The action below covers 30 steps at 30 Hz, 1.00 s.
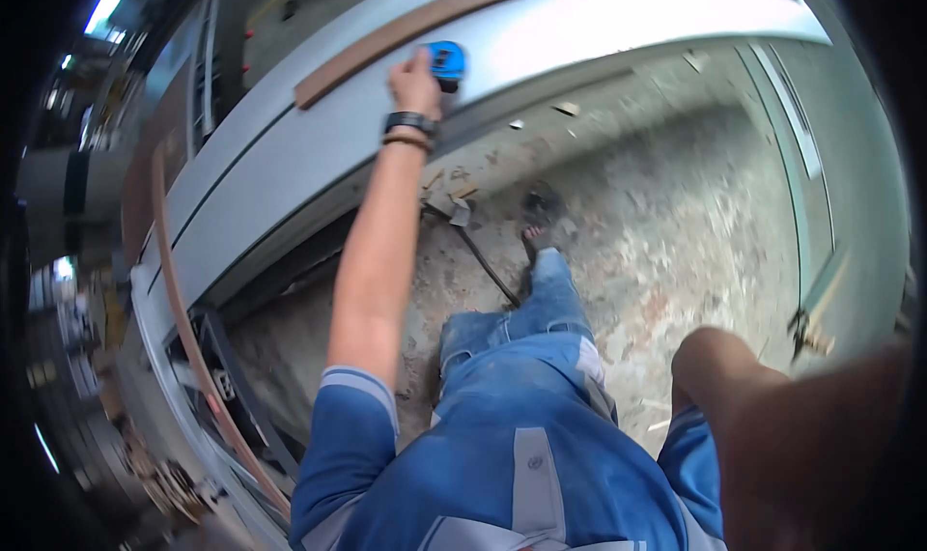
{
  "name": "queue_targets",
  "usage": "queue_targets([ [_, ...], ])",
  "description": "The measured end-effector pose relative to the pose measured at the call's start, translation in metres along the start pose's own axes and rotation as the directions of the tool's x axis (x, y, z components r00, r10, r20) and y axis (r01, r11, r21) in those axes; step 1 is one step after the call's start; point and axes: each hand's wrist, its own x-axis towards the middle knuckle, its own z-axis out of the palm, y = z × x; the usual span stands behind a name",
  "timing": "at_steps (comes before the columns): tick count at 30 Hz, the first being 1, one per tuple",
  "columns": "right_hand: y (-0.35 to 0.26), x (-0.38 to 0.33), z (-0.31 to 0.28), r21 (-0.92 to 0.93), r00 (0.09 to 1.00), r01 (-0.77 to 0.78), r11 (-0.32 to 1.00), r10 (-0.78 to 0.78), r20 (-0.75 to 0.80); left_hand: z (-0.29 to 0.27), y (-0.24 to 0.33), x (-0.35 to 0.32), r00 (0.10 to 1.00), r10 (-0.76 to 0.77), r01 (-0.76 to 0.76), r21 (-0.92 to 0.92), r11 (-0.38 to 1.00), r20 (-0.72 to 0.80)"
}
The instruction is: Measuring a wood plank with a tape measure and cutting it using a sliding table saw.
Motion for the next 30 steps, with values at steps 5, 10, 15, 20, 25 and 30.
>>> queue_targets([
  [5, 0.218, 0.041, 0.182, 0.068, 0.821, -0.408, 0.91, 0.333, 0.464, -0.089, -0.012, -0.031, 0.972, 0.134, -0.114, 0.11, 0.987, -0.195],
  [10, 0.288, -0.027, 0.245, -0.438, 0.222, -0.402, 0.804, 0.55, 0.805, -0.291, -0.038, -0.122, 0.898, -0.115, -0.06, -0.378, 0.924, -0.425],
  [15, 0.305, -0.131, 0.411, -0.125, -0.239, -0.094, 0.988, 0.1, 0.966, -0.561, -0.13, -0.296, 0.184, -0.557, -0.533, -0.559, 0.635, -0.81],
  [20, 0.308, -0.3, 0.632, 0.226, -0.514, -0.077, 0.971, -0.233, 0.826, -0.759, -0.178, -0.375, -0.087, -0.708, -0.829, -0.343, 0.442, -0.701],
  [25, 0.315, -0.46, 0.816, 0.383, -0.22, 0.319, 0.867, -0.325, 0.92, -0.843, -0.235, -0.362, -0.002, -0.765, -0.925, -0.29, 0.247, -0.644],
  [30, 0.355, -0.491, 0.832, 0.404, -0.404, 0.452, 0.795, -0.221, 0.888, -0.866, -0.228, -0.338, -0.06, -0.73, -0.975, -0.118, 0.19, -0.681],
])
